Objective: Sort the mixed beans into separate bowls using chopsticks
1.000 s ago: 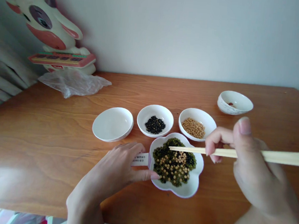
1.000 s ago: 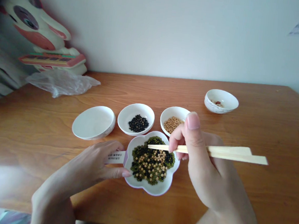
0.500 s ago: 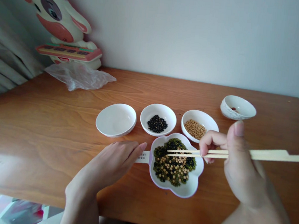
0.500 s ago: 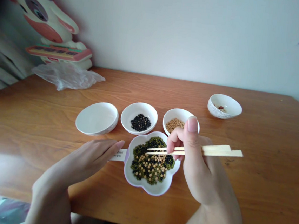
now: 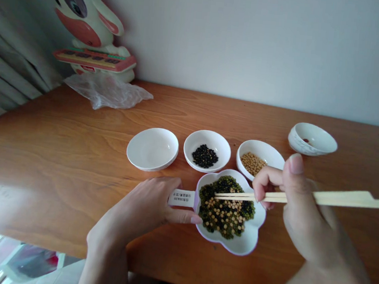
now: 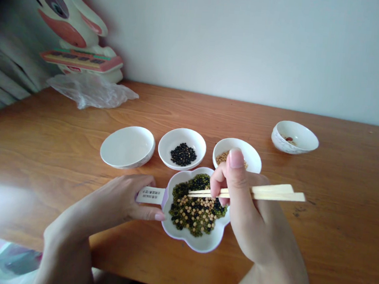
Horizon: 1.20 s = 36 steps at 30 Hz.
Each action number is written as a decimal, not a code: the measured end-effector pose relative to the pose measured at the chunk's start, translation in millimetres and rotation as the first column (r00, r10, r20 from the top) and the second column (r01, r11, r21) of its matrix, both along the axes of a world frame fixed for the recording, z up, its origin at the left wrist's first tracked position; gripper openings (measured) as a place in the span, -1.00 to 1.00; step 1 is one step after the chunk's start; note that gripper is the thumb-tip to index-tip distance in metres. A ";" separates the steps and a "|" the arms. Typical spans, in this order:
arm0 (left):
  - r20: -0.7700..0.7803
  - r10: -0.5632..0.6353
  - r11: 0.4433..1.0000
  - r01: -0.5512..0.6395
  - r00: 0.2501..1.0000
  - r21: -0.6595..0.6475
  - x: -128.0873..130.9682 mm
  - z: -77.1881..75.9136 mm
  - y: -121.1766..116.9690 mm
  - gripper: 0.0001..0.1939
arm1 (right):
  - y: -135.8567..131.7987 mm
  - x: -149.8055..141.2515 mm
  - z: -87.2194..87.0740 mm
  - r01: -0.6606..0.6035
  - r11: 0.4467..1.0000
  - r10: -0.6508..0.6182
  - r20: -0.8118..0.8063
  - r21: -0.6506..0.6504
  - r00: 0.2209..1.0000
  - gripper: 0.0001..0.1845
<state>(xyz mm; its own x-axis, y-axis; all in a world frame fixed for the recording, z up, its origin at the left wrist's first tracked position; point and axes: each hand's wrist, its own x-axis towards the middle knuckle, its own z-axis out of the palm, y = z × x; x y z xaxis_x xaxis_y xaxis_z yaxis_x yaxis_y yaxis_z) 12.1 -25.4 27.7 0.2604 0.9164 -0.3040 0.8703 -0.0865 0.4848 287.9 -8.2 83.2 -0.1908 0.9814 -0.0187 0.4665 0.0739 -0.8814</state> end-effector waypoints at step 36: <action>0.038 0.041 0.997 -0.039 0.998 -0.060 -0.8 -0.7 0.2 -0.59 | 1.4 -2.9 -2.1 -0.040 0.999 0.038 0.060 0.037 0.997 -0.29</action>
<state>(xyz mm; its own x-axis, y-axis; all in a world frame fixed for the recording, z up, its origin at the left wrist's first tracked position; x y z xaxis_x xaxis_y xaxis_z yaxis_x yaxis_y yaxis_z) 11.4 -25.1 27.0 0.2367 0.9069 -0.3486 0.8525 -0.0218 0.5222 285.0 -6.8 81.1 -0.2286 0.9735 0.0059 0.5139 0.1259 -0.8485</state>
